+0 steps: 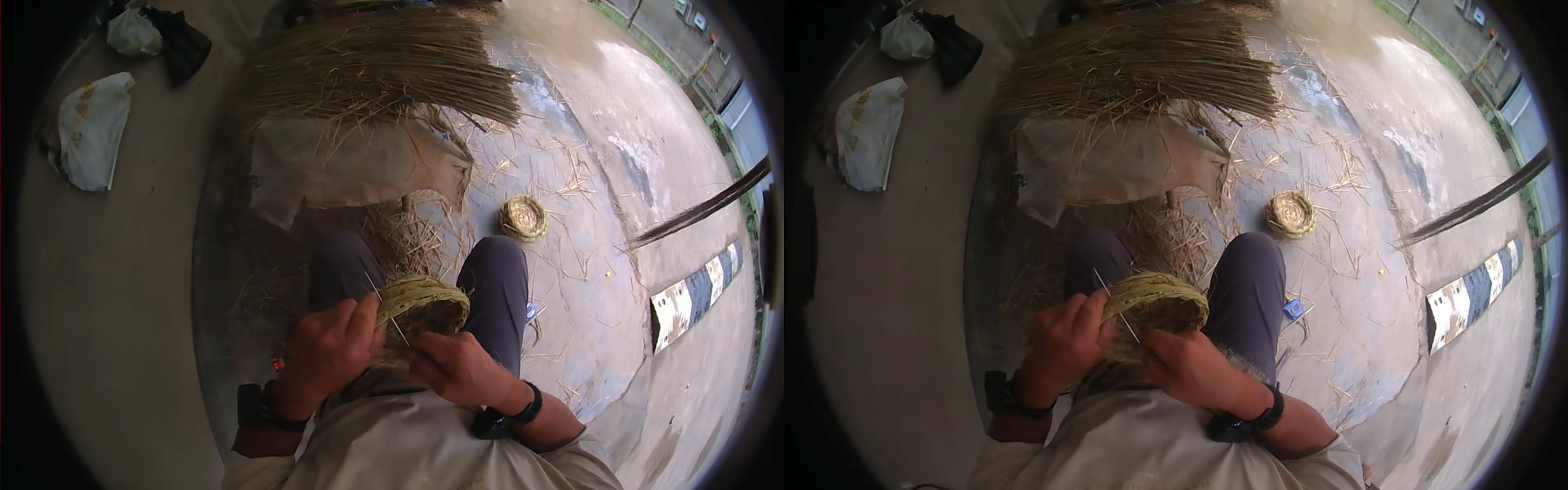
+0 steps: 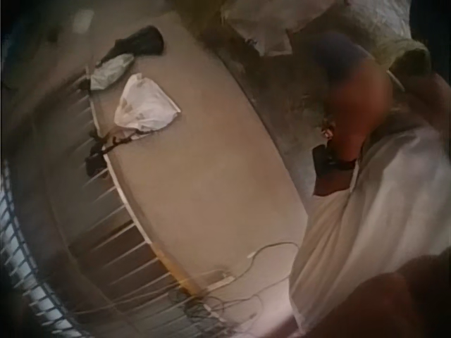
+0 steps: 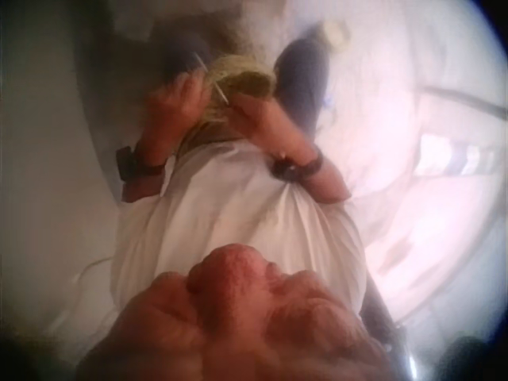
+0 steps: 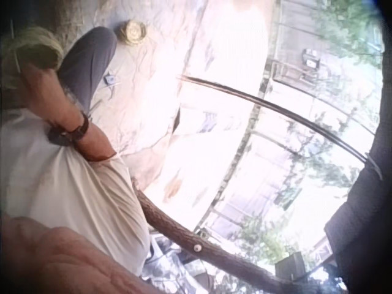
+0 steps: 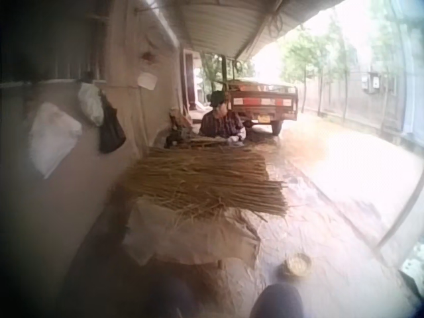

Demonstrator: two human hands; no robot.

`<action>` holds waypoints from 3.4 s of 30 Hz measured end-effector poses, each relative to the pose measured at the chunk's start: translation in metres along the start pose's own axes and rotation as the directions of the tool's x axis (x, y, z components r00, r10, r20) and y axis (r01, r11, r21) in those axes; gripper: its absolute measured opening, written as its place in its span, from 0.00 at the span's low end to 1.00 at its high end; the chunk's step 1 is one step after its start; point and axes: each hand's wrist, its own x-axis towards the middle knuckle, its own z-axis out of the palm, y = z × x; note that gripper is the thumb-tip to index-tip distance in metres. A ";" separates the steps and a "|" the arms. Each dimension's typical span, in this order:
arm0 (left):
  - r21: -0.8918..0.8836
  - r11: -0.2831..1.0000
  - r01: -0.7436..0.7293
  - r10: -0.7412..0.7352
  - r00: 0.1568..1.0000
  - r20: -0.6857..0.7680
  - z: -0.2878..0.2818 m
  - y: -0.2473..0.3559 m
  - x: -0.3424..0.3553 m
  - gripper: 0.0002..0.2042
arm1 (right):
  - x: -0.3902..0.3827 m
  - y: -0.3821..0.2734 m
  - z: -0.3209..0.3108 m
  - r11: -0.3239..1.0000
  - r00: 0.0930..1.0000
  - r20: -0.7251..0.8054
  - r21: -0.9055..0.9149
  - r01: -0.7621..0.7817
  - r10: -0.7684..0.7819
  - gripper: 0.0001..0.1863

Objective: Weaving a small basket using dried straw material.

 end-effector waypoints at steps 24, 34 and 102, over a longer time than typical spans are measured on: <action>0.075 0.915 -0.396 0.403 0.887 -0.226 -0.030 -0.015 -0.015 0.16 | -0.056 -0.016 -0.045 0.986 0.931 -0.358 -0.167 0.014 -0.074 0.09; 0.084 0.901 -0.426 0.434 0.881 -0.190 -0.029 -0.007 -0.010 0.15 | -0.004 -0.057 -0.058 0.933 0.922 -0.239 -0.266 0.240 -0.305 0.12; 0.220 0.972 0.087 -0.105 0.992 0.073 -0.085 -0.105 -0.035 0.14 | -0.105 0.061 -0.241 0.886 0.616 -0.784 -0.336 -0.319 -0.076 0.19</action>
